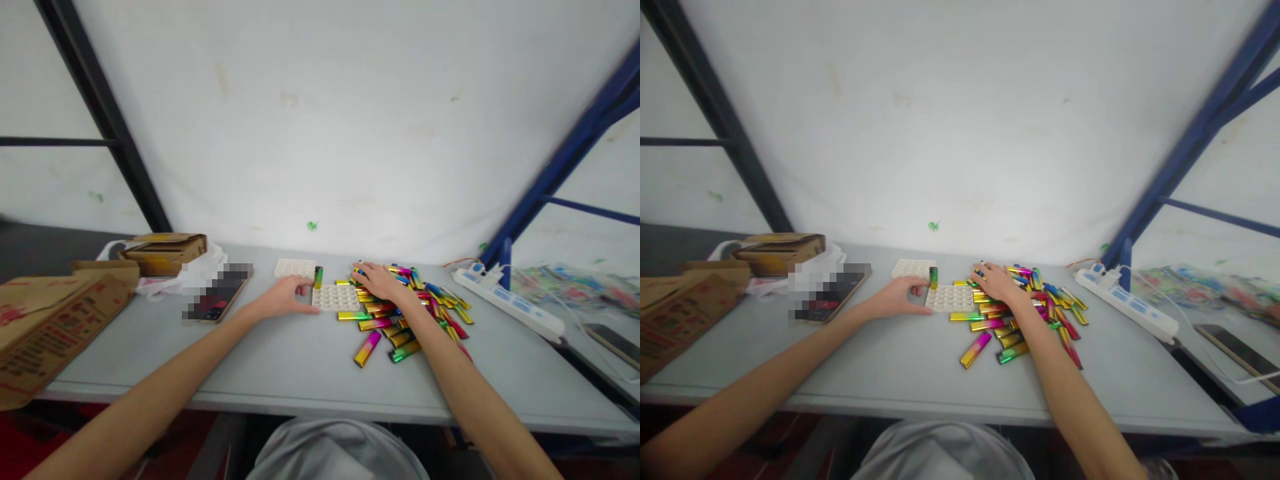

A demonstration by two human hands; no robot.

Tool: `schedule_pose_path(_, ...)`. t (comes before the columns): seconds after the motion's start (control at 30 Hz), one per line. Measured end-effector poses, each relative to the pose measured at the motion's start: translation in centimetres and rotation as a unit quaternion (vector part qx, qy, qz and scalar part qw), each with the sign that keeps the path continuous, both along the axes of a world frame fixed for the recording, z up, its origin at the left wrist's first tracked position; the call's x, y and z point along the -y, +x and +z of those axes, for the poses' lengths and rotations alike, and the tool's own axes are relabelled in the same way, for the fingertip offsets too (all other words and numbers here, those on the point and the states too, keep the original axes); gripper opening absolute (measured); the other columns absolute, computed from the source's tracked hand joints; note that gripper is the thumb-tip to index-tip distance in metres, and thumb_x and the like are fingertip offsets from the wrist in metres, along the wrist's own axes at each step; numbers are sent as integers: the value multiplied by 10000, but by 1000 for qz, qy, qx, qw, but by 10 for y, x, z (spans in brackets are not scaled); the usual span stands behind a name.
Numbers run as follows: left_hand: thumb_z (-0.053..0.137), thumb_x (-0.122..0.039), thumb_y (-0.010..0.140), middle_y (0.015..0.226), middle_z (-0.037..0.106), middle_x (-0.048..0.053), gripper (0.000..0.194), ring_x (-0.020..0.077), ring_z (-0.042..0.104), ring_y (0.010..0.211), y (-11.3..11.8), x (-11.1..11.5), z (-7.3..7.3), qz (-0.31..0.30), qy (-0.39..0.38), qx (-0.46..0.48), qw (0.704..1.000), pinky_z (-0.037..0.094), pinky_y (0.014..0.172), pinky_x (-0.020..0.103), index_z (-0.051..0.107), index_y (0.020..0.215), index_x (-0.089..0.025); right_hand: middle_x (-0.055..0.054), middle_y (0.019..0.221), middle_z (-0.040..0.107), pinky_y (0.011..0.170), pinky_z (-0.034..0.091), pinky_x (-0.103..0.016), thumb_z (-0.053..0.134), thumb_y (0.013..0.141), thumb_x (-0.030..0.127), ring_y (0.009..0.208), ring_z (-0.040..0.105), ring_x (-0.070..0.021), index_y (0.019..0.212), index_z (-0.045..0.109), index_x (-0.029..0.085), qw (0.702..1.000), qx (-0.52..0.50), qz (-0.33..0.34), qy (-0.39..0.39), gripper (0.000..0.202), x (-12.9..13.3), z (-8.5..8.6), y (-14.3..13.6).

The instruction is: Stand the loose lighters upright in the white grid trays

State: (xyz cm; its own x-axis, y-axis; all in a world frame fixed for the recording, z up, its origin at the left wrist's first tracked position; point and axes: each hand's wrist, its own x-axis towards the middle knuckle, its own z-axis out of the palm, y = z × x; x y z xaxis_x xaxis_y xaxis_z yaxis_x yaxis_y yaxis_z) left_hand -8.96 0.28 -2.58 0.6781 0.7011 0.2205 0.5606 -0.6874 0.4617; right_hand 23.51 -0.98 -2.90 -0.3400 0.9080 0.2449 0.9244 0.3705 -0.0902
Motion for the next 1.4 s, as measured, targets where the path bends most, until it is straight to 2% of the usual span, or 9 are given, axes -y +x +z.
schedule_pose_path(0.13,758,-737,652,816,620,-1,691,189,555,738,0,2,4,4,-11,-2,1000,377,659,277,707,1045,-171,-120,1341,656,1076,389,-459,378,1071,406,1232,583,-277,1295,644,243,999,30,-20,-35,384,-3,2,-10)
schedule_pose_path(0.37,765,-723,649,863,637,14,722,204,582,770,0,5,7,14,-18,-13,1000,399,685,284,696,1105,-167,-148,1109,708,1018,419,-388,443,1053,430,1110,607,-260,1152,707,179,1000,-18,-1,23,377,-3,9,-7)
schedule_pose_path(0.63,770,-720,640,869,654,11,724,212,596,786,-1,4,7,22,-28,-7,999,403,686,280,697,1120,-183,-129,1112,714,1006,456,-363,479,1036,374,1080,632,-241,1063,724,159,990,-93,110,-8,327,5,12,9)
schedule_pose_path(0.73,766,-716,643,862,654,11,698,211,594,786,-1,5,8,22,-26,-11,999,402,692,283,702,1084,-179,-121,1131,709,974,475,-358,632,952,368,1063,641,-248,1075,706,161,989,-102,105,-15,252,7,13,10)
schedule_pose_path(0.83,764,-716,642,852,647,8,686,209,591,781,-1,4,9,23,-28,-14,999,401,691,282,703,1062,-178,-122,1124,710,970,468,-368,603,968,382,1077,635,-253,1079,676,169,987,-141,73,38,251,10,18,5)
schedule_pose_path(1.0,760,-717,655,866,645,11,720,208,601,785,-1,5,9,17,-34,-14,999,407,695,278,698,1130,-180,-51,919,748,815,490,-323,444,1031,502,831,680,-218,1197,641,218,969,-236,22,68,384,19,32,-17)
schedule_pose_path(1.2,757,-705,653,803,622,-4,662,189,568,738,2,6,10,26,-20,-12,999,379,663,270,706,1062,-186,-86,1037,761,884,474,-336,371,1032,478,943,669,-236,1092,729,181,947,-314,40,48,469,24,38,-44)
schedule_pose_path(1.33,739,-699,668,758,604,-8,633,179,541,687,7,8,10,32,-5,-14,999,360,639,273,706,1030,-181,-42,908,725,769,461,-307,549,939,503,774,601,-185,1172,678,191,920,-390,26,23,411,24,33,-53)
schedule_pose_path(1.4,739,-696,667,754,606,-6,621,180,542,685,8,8,10,32,-2,-14,999,359,639,275,705,1016,-183,-4,789,667,672,424,-275,669,851,540,676,532,-158,1077,678,192,896,-444,11,9,415,24,32,-56)
